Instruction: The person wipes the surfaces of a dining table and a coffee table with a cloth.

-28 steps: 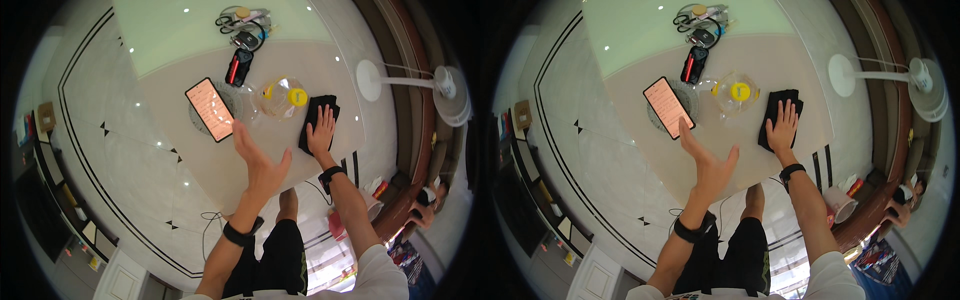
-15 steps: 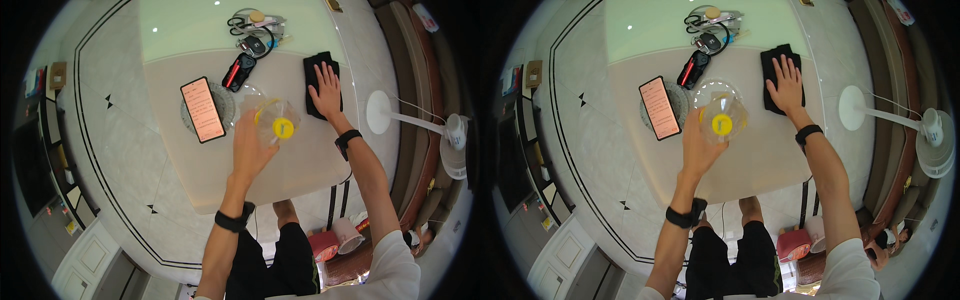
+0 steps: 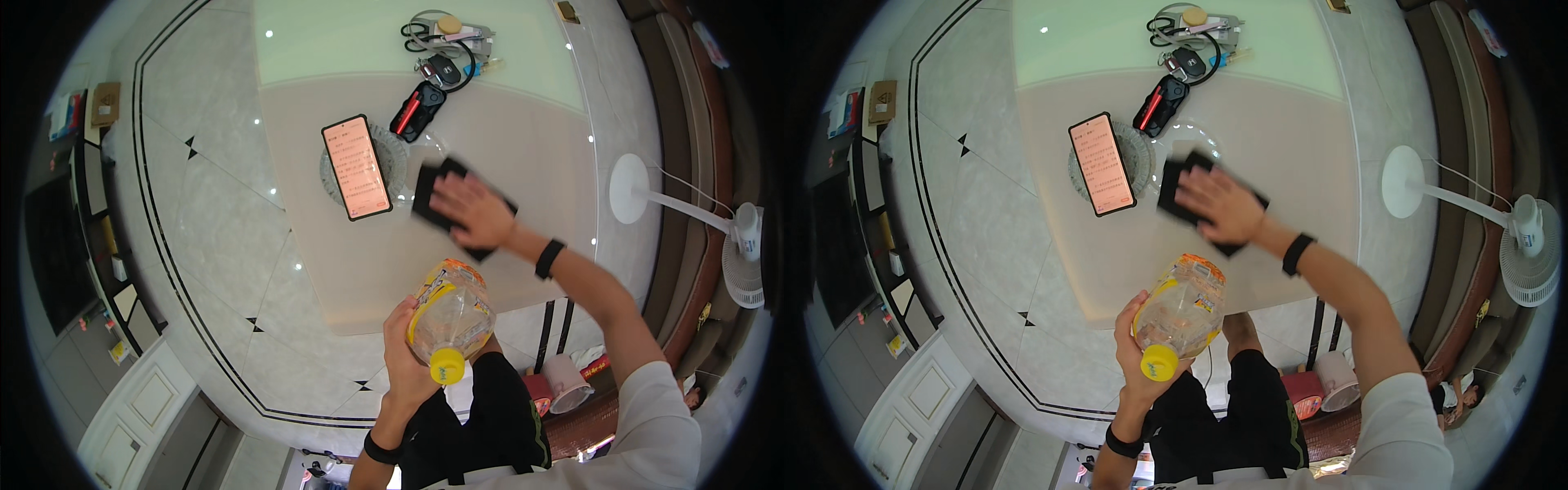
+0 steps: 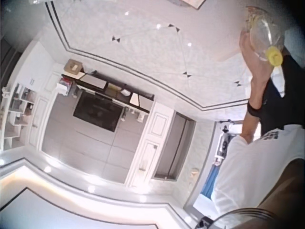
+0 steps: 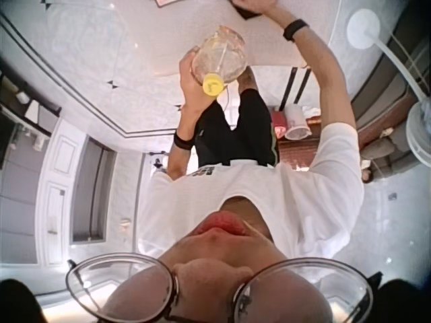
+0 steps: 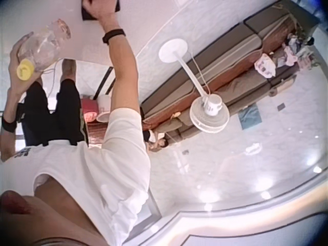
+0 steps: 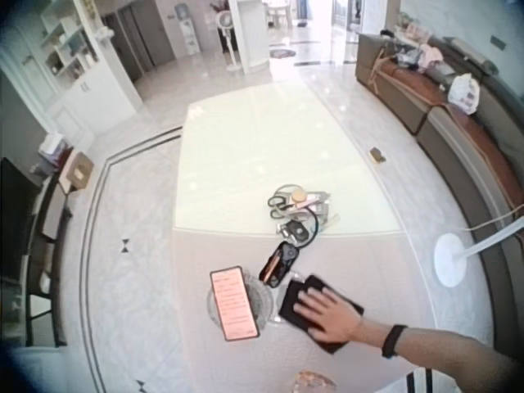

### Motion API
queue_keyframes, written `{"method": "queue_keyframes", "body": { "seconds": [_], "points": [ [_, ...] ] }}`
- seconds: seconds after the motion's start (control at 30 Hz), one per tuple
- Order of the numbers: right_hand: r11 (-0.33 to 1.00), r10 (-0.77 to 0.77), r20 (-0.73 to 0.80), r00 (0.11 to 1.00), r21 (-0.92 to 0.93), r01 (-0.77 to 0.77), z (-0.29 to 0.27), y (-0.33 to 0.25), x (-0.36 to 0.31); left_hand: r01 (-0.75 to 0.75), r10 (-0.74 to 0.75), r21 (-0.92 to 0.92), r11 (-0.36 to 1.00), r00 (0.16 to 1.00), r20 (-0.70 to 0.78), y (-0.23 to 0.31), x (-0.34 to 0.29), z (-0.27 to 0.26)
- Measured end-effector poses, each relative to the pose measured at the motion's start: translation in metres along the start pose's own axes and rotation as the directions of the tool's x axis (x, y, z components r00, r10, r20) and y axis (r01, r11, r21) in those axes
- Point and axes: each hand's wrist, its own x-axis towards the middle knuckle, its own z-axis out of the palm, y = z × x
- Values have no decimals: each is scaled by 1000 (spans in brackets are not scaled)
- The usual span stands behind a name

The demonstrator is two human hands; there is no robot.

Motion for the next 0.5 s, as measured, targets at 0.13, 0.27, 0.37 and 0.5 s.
{"method": "queue_keyframes", "body": {
  "seconds": [0.13, 0.27, 0.37, 0.5],
  "points": [
    [951, 236, -225, 945, -148, -273, -46, 50, 55, -8, 8, 4, 1000, 999, -42, -7, 1, -2],
    [951, 225, -147, 963, -183, -250, -24, 14, 52, 20, -20, -6, 1000, 996, -86, -14, 1, -4],
    [986, 126, 17, 992, -116, -123, -1, -34, 27, 2, 1, 37, 999, 995, -98, -13, 7, -6],
    [998, -41, 86, 995, -45, 45, 11, -54, -3, 3, -3, -1, 1000, 994, -111, -10, 14, -8]
  ]
}}
